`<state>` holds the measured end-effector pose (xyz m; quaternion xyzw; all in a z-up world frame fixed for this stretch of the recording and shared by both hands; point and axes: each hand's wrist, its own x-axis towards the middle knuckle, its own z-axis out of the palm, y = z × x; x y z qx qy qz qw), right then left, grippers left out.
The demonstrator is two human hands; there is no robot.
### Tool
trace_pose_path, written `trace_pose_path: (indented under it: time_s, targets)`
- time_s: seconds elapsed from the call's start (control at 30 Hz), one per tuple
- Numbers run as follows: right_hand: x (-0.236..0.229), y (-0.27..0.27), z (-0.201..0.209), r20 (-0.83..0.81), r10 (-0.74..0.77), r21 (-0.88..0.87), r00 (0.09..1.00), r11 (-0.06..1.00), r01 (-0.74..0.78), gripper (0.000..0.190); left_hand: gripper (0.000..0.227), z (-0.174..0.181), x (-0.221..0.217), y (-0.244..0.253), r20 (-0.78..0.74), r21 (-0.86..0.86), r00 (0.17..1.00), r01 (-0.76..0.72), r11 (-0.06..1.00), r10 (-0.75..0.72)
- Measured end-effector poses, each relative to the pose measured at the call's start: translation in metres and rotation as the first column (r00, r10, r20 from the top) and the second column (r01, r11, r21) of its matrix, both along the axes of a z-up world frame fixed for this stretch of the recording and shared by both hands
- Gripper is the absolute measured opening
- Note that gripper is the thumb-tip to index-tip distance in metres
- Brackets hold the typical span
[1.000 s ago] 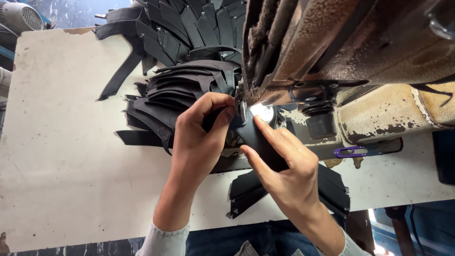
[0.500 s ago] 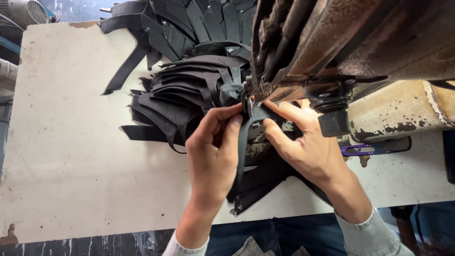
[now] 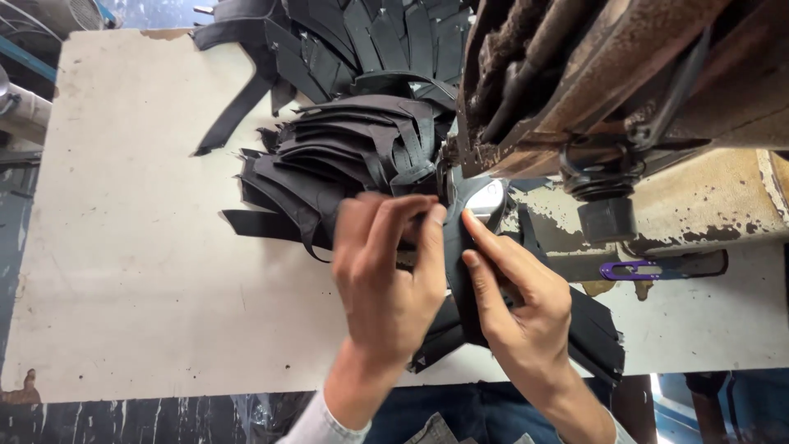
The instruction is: Stitch together black synthetic or leather components of a shoe upper using an industrial sewing machine.
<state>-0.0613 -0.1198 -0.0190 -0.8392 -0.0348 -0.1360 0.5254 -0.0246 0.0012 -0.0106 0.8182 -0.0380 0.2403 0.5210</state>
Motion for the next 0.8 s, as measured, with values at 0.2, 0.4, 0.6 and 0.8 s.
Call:
trace_pose_path:
  time_s: [0.2,0.4,0.6,0.8]
  targets:
    - [-0.007,0.003,0.014,-0.033,0.079,0.162,0.996,0.984,-0.073,0.038,0.029,0.009,0.026,0.034,-0.118,0.047,0.953,0.286,0.957,-0.279]
    - [0.003,-0.002,0.026,-0.053,0.043,0.093,0.998,0.995,-0.038,0.047,0.026,0.011,0.034,0.041,-0.146,-0.288,0.848,0.456,0.842,-0.509]
    - [0.024,-0.016,0.034,0.076,0.067,-0.219,0.995,0.974,-0.049,0.046,0.020,0.017,0.031,0.039,-0.163,-0.318,0.864,0.411,0.854,-0.476]
    - [0.049,-0.042,0.025,-0.101,0.104,-0.303,0.989,0.944,-0.130,0.039,0.021,0.009,0.007,0.019,-0.248,-0.432,0.898,0.234,0.871,-0.364]
